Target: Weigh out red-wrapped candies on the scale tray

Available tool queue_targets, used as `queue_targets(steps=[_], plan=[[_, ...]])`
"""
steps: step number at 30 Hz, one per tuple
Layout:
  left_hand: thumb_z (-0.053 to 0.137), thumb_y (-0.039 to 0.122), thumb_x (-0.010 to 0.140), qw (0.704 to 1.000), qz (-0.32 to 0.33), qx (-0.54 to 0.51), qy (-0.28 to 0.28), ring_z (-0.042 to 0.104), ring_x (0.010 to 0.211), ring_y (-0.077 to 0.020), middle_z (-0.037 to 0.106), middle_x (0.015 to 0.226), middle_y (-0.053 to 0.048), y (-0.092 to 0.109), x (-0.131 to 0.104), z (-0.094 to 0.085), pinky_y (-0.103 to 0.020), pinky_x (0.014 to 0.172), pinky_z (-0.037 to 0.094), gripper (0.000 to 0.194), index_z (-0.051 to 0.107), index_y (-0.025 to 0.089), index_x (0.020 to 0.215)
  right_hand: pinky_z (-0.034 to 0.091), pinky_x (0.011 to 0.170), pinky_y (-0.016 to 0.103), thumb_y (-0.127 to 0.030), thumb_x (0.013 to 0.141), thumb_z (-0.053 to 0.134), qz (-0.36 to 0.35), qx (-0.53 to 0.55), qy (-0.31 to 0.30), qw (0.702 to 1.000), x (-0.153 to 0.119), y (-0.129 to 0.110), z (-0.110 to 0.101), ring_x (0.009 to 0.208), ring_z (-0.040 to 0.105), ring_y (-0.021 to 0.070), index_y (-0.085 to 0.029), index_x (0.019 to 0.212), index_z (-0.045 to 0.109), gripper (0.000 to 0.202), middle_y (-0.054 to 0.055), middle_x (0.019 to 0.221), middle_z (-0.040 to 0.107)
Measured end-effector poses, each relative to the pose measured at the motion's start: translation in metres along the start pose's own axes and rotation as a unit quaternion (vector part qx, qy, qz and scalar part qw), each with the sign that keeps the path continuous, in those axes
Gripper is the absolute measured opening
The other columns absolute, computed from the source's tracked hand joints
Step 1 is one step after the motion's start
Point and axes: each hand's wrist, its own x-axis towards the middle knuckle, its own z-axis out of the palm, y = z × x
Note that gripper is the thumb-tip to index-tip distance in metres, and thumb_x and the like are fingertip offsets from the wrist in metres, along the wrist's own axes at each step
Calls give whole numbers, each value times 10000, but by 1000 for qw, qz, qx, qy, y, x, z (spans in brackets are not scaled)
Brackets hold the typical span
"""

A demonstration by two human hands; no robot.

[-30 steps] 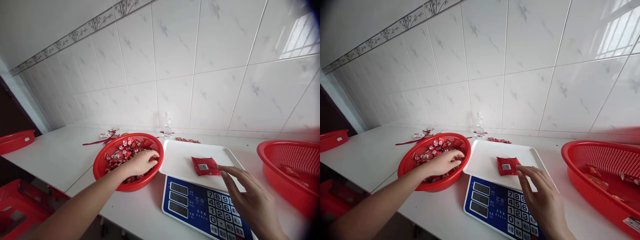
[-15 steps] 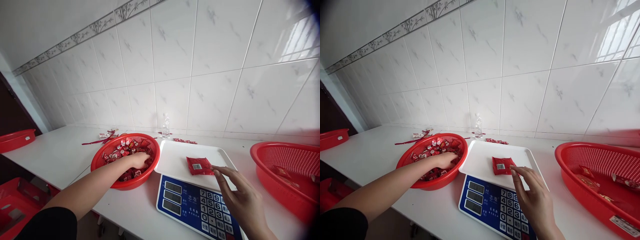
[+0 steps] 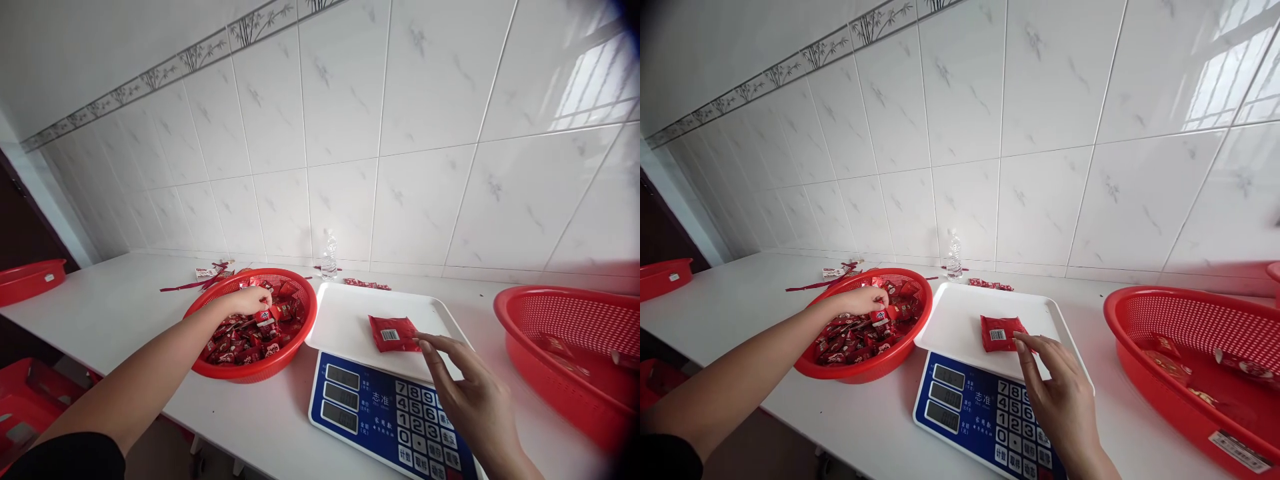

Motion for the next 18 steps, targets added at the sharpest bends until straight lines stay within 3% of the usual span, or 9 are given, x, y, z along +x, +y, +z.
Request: queue_targets(steps=[6,9,11,13,15,18], plan=[[600,371,719,999,-31,20,-33,577,646,-192,641,731,-30,5,2,14,-257,556,392,180,609,191,734,469,459,272,-477,870,489,8,-1,-7,1000,2,-4,0,749,674,215,-240,860,693,313,56,841,725],[642,387,691,998,-38,30,-28,621,776,-241,679,929,-75,12,4,25,-279,620,428,326,622,197,954,458,427,267,-486,865,487,16,5,-9,1000,2,-4,0,741,674,218,-238,850,693,323,61,835,725],[647,386,700,999,-36,29,-17,625,913,-270,651,1111,-110,15,6,33,-292,693,447,500,552,211,1158,454,416,264,-487,864,486,17,6,-10,1000,2,-4,0,739,673,218,-239,844,691,323,59,824,724],[651,377,706,999,-32,26,-10,608,1006,-287,622,1190,-127,19,10,40,-303,748,451,579,497,220,1242,451,410,260,-484,863,489,16,8,-10,1000,2,-4,-1,755,673,219,-240,844,691,318,57,818,723],[664,338,694,999,-29,24,-4,601,1022,-303,639,1150,-129,22,14,47,-317,769,451,496,554,208,1161,444,402,254,-480,864,491,19,10,-13,1000,2,-5,-2,785,674,224,-240,849,692,313,59,820,721],[673,248,664,1000,-16,16,4,608,971,-309,674,1008,-109,26,19,54,-332,766,447,234,620,186,883,430,380,251,-489,861,486,25,13,-16,999,2,-7,-3,785,673,227,-239,837,692,324,64,813,721]])
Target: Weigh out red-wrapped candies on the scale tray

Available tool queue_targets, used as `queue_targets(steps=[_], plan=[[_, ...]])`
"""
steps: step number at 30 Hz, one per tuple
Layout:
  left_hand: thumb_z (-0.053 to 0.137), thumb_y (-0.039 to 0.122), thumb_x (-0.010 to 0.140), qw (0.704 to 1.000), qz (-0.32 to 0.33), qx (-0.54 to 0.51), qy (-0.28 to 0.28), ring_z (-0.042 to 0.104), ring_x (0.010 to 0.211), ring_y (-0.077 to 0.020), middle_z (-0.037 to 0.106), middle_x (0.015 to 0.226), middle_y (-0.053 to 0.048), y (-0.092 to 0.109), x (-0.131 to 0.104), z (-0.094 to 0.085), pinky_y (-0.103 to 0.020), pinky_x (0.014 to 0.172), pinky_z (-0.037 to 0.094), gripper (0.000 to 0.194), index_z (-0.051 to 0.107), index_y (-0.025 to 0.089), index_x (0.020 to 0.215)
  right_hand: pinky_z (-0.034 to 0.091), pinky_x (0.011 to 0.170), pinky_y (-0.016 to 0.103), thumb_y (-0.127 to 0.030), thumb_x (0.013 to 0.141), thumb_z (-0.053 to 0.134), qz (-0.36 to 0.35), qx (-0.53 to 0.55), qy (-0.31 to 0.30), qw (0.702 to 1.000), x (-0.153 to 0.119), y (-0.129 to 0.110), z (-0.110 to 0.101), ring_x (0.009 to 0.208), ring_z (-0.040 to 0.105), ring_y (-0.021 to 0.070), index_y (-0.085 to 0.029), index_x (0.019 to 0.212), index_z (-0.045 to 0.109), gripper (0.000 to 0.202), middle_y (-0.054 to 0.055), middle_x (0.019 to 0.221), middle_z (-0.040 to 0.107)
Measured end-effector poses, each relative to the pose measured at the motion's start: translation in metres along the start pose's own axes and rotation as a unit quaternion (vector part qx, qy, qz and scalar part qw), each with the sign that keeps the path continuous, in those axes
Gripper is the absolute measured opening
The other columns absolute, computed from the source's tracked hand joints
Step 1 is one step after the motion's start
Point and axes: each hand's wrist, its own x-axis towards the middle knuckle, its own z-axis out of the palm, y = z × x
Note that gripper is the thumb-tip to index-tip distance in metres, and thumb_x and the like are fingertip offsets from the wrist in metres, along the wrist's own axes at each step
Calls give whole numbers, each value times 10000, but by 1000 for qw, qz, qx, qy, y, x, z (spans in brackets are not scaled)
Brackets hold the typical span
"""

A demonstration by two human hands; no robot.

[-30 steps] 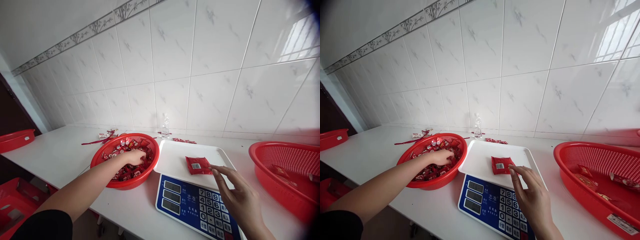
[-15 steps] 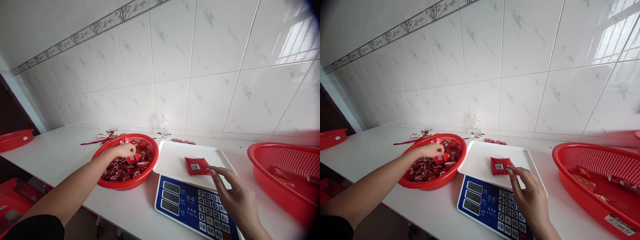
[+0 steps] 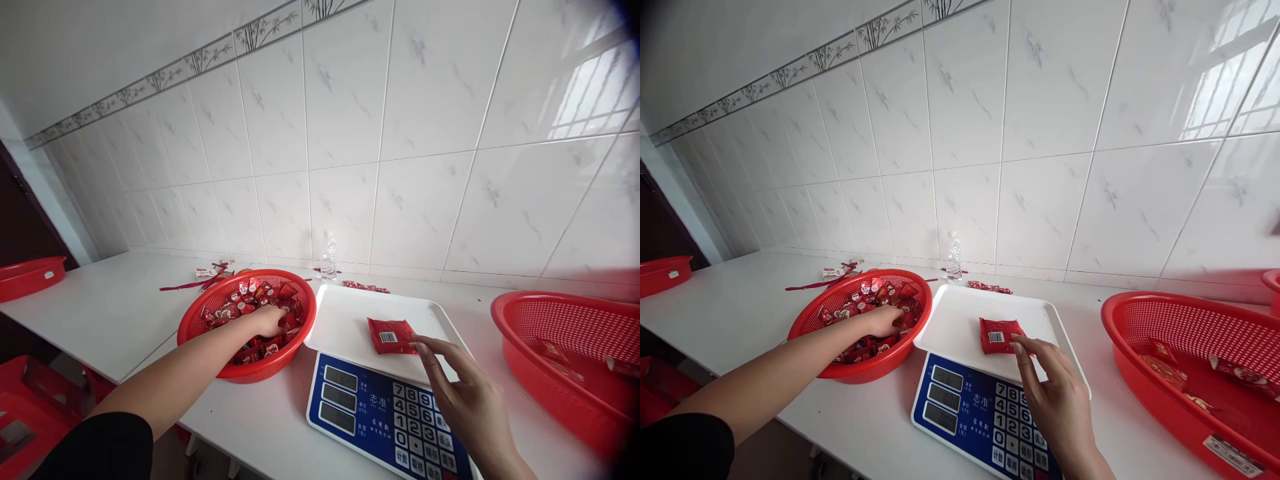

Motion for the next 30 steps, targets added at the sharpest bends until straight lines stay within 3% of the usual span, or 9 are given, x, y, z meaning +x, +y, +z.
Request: queue_targets(steps=[3,6,11,15,22,26,28,30], plan=[[659,189,652,999,12,-30,14,619,900,-289,674,920,-79,1,-1,-1,-334,739,451,147,582,186,776,434,378,247,-494,860,485,3,2,0,1000,1,-2,0,775,673,223,-241,823,691,328,63,808,722],[624,189,694,995,3,-82,47,625,880,-280,667,944,-81,-1,-5,-12,-359,742,465,180,558,181,862,453,393,245,-495,860,492,2,7,3,1000,1,-2,0,747,674,212,-240,834,693,325,59,813,724],[592,234,772,974,32,-210,77,577,1112,-248,623,1202,-105,1,-12,-33,-350,909,450,294,542,173,1055,465,399,240,-470,864,502,-7,11,4,1000,0,1,2,742,678,205,-234,852,698,306,59,826,726],[644,287,753,953,69,-289,65,521,1213,-249,595,1275,-113,20,-18,-40,-347,954,441,397,557,174,1124,456,390,237,-464,867,502,-8,12,5,1000,-1,2,3,749,679,205,-232,855,700,305,56,821,727],[712,206,680,905,118,-408,27,624,1012,-246,682,1039,-69,63,-21,-31,-382,886,474,342,582,162,994,477,422,238,-453,880,493,-15,14,9,1000,-1,4,4,759,673,199,-232,864,698,302,52,825,725],[743,154,633,895,156,-417,33,606,1039,-244,643,1125,-93,84,-16,-23,-382,911,454,490,573,158,1093,515,518,271,-430,893,488,-24,9,10,1000,-1,6,3,755,672,199,-234,873,687,280,43,817,722],[774,166,620,889,186,-419,-14,593,1055,-237,624,1163,-111,92,-15,-21,-383,911,455,587,557,167,1165,529,577,289,-414,899,490,-32,4,12,999,-1,6,3,752,672,197,-237,880,681,262,36,816,722],[765,216,670,884,209,-413,-72,590,1059,-218,635,1149,-115,98,-16,-21,-382,924,451,548,564,176,1178,535,616,303,-402,904,491,-41,0,14,999,-1,7,4,745,669,194,-241,890,677,247,30,817,722]])
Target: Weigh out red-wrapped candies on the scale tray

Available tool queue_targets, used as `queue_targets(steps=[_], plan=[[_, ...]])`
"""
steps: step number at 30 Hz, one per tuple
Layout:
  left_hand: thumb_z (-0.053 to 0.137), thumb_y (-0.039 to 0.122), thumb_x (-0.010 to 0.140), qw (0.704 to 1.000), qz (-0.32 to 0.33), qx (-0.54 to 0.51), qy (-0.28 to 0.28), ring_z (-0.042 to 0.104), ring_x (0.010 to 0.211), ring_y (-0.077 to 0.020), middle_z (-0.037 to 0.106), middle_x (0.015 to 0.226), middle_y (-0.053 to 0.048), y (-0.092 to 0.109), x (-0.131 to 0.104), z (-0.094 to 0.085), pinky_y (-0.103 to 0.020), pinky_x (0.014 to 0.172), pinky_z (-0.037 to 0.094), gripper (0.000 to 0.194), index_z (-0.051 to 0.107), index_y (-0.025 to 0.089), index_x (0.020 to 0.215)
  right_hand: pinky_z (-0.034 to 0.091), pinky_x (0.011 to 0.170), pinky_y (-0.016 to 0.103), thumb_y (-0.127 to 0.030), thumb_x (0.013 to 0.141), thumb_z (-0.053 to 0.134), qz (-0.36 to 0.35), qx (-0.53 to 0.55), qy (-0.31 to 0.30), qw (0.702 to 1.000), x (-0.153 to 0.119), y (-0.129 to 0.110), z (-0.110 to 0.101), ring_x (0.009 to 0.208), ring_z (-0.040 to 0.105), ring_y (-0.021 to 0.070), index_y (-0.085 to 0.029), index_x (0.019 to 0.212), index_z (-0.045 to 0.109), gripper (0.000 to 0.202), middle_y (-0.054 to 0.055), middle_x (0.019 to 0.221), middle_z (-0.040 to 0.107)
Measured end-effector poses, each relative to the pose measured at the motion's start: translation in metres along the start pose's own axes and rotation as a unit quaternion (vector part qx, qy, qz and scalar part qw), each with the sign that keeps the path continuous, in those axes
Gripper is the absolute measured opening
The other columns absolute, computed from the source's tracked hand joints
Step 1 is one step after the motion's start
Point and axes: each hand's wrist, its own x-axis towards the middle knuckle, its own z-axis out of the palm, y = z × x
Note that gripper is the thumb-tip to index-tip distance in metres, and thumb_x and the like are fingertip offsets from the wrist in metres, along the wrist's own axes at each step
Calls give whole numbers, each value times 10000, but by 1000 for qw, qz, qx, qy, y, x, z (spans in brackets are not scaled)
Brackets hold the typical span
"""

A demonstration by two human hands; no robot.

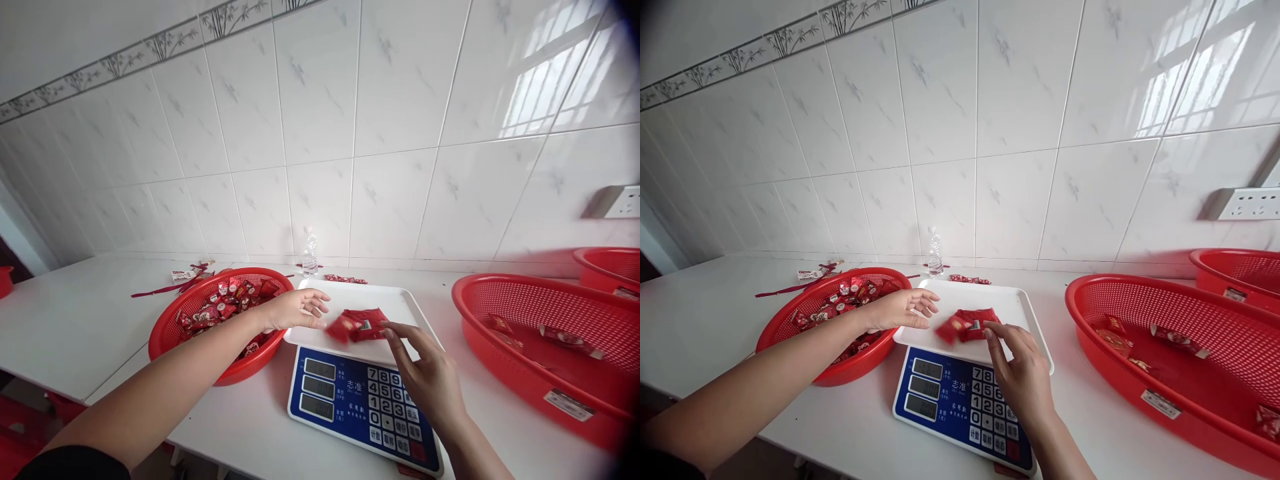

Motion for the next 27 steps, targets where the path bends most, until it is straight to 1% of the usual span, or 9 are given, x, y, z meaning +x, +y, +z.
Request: queue_targets(steps=[3,6,9,12,16,19,21,23,27], plan=[[684,280,777,1000,2,18,-18,590,1077,-199,661,1102,-103,3,0,1,-367,957,438,374,604,179,1128,537,653,315,-380,911,488,-12,-3,0,1000,0,0,0,757,663,193,-244,891,671,229,28,821,720],[615,304,823,993,-7,99,60,603,1061,-200,668,1095,-98,-2,2,-9,-339,941,453,308,618,168,1099,537,666,320,-358,919,479,-25,-8,-3,1000,1,-1,1,756,658,191,-240,890,666,223,30,805,714],[549,264,843,968,-47,199,146,596,1083,-196,658,1148,-88,-17,5,-33,-318,953,443,292,601,173,1116,538,674,325,-358,922,476,-36,-14,-5,999,2,-2,1,755,655,191,-237,902,663,224,30,799,710],[568,231,799,945,-114,252,175,550,1168,-241,619,1239,-108,-40,4,-62,-350,982,413,355,571,177,1149,540,684,324,-367,923,476,-46,-21,-4,999,2,-1,1,751,655,188,-235,909,663,230,29,810,712],[666,313,692,915,-216,316,131,560,1153,-347,624,1231,-157,-69,-7,-86,-411,951,422,439,609,158,1099,542,666,302,-367,922,479,-52,-21,0,998,1,0,2,720,659,174,-233,898,668,232,23,809,717],[733,390,590,898,-253,350,87,483,1232,-402,526,1352,-187,-84,-10,-85,-440,968,406,652,579,158,1180,539,619,285,-381,916,482,-49,-21,-1,999,1,0,2,711,665,172,-234,886,671,242,21,809,721],[740,439,563,890,-259,369,74,368,1323,-406,385,1466,-186,-90,-7,-80,-452,1011,365,816,491,173,1294,528,568,274,-393,914,479,-41,-20,-7,999,1,0,2,718,668,177,-235,888,675,253,26,818,724],[730,471,568,885,-259,382,67,329,1347,-400,331,1496,-186,-95,-2,-76,-455,1026,348,897,419,182,1358,513,517,267,-406,911,476,-27,-20,-13,999,0,0,1,718,671,183,-235,891,680,267,32,825,726],[693,476,618,886,-261,381,43,533,1174,-395,545,1315,-224,-102,3,-72,-450,929,428,792,481,138,1302,500,476,259,-424,908,474,-1,-17,-28,999,0,0,2,712,676,184,-238,899,686,282,38,842,727]])
